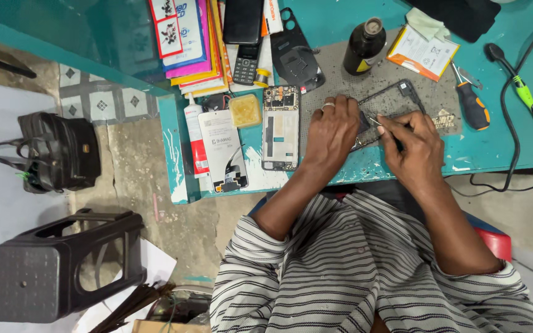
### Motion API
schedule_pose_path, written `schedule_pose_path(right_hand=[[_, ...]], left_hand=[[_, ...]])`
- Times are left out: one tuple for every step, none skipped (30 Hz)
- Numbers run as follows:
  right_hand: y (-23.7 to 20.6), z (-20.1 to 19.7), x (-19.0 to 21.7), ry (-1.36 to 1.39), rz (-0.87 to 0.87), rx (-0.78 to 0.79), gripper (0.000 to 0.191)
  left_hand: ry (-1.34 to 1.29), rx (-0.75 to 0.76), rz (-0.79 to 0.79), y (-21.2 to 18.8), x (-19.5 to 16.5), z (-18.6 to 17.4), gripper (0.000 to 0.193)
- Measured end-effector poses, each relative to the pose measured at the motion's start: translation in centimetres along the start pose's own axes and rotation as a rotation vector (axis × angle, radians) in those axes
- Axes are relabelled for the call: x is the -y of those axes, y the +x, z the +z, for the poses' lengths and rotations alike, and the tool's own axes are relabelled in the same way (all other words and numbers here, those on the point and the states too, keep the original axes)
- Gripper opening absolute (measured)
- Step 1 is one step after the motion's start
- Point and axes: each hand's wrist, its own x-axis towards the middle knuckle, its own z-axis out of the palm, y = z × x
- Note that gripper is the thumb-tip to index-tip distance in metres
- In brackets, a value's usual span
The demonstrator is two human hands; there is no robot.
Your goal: The person disassembles a smartphone at a repair workbench. They unscrew the back cover with a screwdriver, pour liquid from a brown bottle onto the phone, pry at the frame with a small metal tool, and work on the exposed camera module and internal components with their hands.
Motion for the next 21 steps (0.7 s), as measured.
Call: schedule_pose_path(right_hand=[[0.0,0.0,0.2,-0.010,0.005,0.007,0.023],[0.2,0.2,0.5,-0.020,0.009,0.012,0.023],[0.4,0.3,0.9,-0.061,0.009,0.035,0.024],[0.5,0.4,1.3,-0.103,0.009,0.061,0.026],[0.6,0.5,1.8,-0.144,0.011,0.088,0.028],[0.8,0.6,2.2,-0.178,0.009,0.116,0.032],[1.1,0.7,2.7,-0.211,0.006,0.145,0.037],[1.5,0.9,3.2,-0.243,0.002,0.171,0.041],[1.8,1.0,3.6,-0.256,0.008,0.190,0.042],[2.1,1.0,4.0,-0.269,0.015,0.209,0.043],[2.4,1.1,4.4,-0.282,0.024,0.226,0.044],[2.8,1.2,4.6,-0.289,0.016,0.231,0.044],[3.1,1.2,4.8,-0.298,0.011,0.236,0.044],[3.3,1.2,5.0,-0.307,0.009,0.244,0.044],[3.4,1.2,5.1,-0.300,0.002,0.241,0.043],[3.6,1.3,5.1,-0.294,-0.003,0.236,0.043],[3.7,1.2,5.0,-0.289,-0.008,0.231,0.042],[3.7,1.1,5.0,-0.269,0.001,0.229,0.042],[3.9,1.1,4.8,-0.250,0.009,0.223,0.041],[3.9,1.0,4.6,-0.229,0.018,0.216,0.041],[3.7,0.8,4.5,-0.212,0.023,0.214,0.042]], left_hand=[[0.019,-0.026,0.004,0.0,0.2,-0.2,0.010],[0.038,-0.053,0.009,0.0,0.5,-0.4,0.010],[0.058,-0.078,0.013,-0.1,0.8,-0.6,0.011],[0.044,-0.102,0.017,-0.2,1.2,-0.8,0.012],[0.029,-0.124,0.020,-0.3,1.5,-1.0,0.013],[0.014,-0.145,0.023,-0.5,1.8,-1.1,0.015],[-0.015,-0.163,0.017,-0.6,2.2,-1.2,0.014],[-0.043,-0.181,0.012,-0.6,2.6,-1.3,0.014],[-0.071,-0.198,0.008,-0.6,2.9,-1.3,0.014],[-0.094,-0.189,-0.007,-0.6,3.3,-1.4,0.015],[-0.116,-0.180,-0.019,-0.4,3.8,-1.5,0.016],[-0.138,-0.170,-0.026,-0.2,4.1,-1.5,0.017],[-0.153,-0.171,-0.044,-0.1,4.4,-1.6,0.016],[-0.170,-0.169,-0.061,0.0,4.6,-1.6,0.014],[-0.187,-0.163,-0.078,0.0,4.7,-1.7,0.013],[-0.197,-0.207,-0.070,-0.1,4.8,-1.8,0.011],[-0.209,-0.250,-0.063,-0.1,4.9,-1.8,0.009],[-0.220,-0.294,-0.055,-0.1,5.0,-1.8,0.007],[-0.262,-0.322,-0.039,0.0,5.0,-1.9,0.010],[-0.303,-0.350,-0.021,0.2,5.0,-1.9,0.012],[-0.344,-0.373,-0.006,0.3,5.0,-1.9,0.015]])
